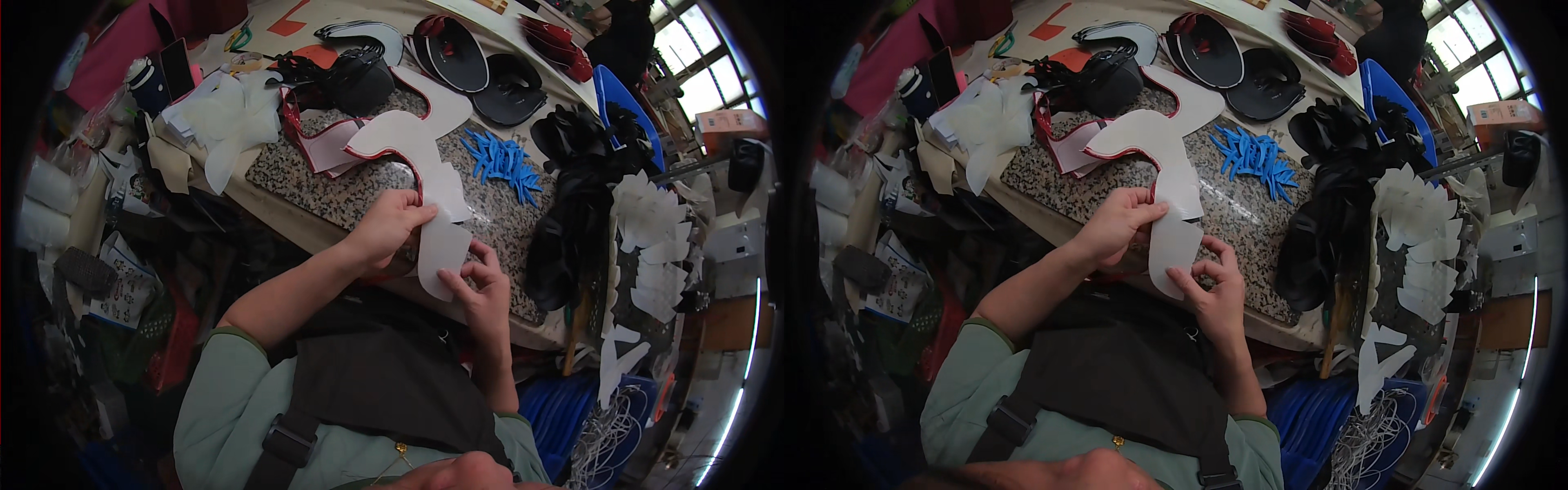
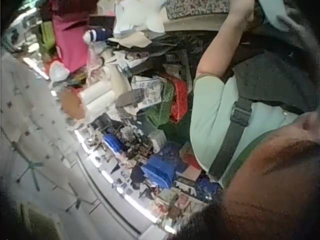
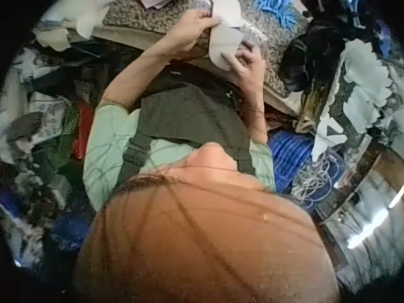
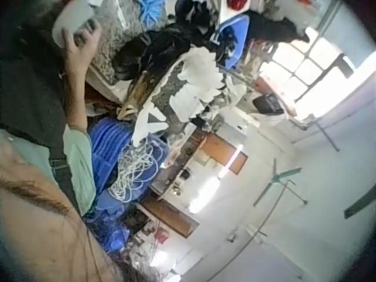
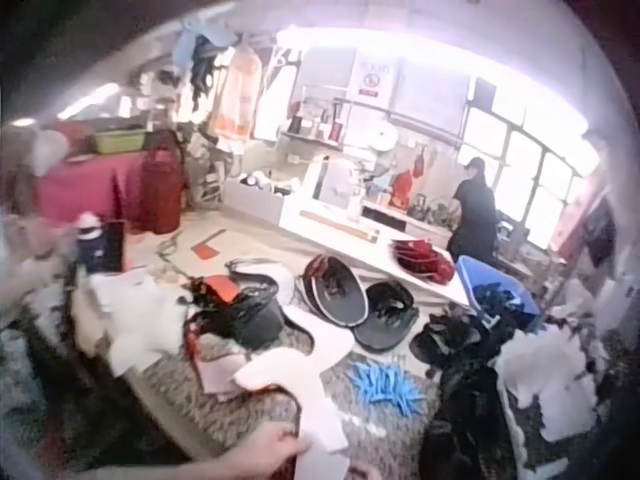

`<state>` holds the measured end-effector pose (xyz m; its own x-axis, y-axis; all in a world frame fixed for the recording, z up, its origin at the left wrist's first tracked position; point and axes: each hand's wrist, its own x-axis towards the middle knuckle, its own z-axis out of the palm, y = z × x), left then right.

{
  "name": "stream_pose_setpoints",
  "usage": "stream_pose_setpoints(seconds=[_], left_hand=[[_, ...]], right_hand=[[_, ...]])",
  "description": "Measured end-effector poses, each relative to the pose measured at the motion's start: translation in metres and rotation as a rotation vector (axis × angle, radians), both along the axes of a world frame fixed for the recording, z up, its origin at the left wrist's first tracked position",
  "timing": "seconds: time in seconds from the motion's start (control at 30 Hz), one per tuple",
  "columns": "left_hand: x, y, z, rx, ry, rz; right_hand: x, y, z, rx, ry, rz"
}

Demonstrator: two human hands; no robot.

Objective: The person assembles shoe upper components by placing and pressing lining and reinforcement pieces onto the shoe parts by hand. The person then folds and aligns the layered shoe materials to shape each component.

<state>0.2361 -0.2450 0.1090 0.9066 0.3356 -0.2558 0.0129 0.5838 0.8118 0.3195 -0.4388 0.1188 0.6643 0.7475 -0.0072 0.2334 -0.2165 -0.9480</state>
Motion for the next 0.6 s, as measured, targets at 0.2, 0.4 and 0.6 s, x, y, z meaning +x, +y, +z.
stream_pose_setpoints(seconds=[0.2, 0.4, 0.6], left_hand=[[0.006, 0.008, 0.011, -0.128, 0.057, -0.066], [-0.002, 0.013, 0.011, -0.227, 0.030, -0.108], [-0.021, 0.003, 0.003, -0.067, -0.005, -0.136]], right_hand=[[-0.001, -0.003, -0.001, 0.172, 0.325, -0.040], [-0.009, 0.004, -0.021, 0.382, 0.424, -0.077], [-0.006, 0.019, -0.008, 0.360, 0.795, -0.066]])
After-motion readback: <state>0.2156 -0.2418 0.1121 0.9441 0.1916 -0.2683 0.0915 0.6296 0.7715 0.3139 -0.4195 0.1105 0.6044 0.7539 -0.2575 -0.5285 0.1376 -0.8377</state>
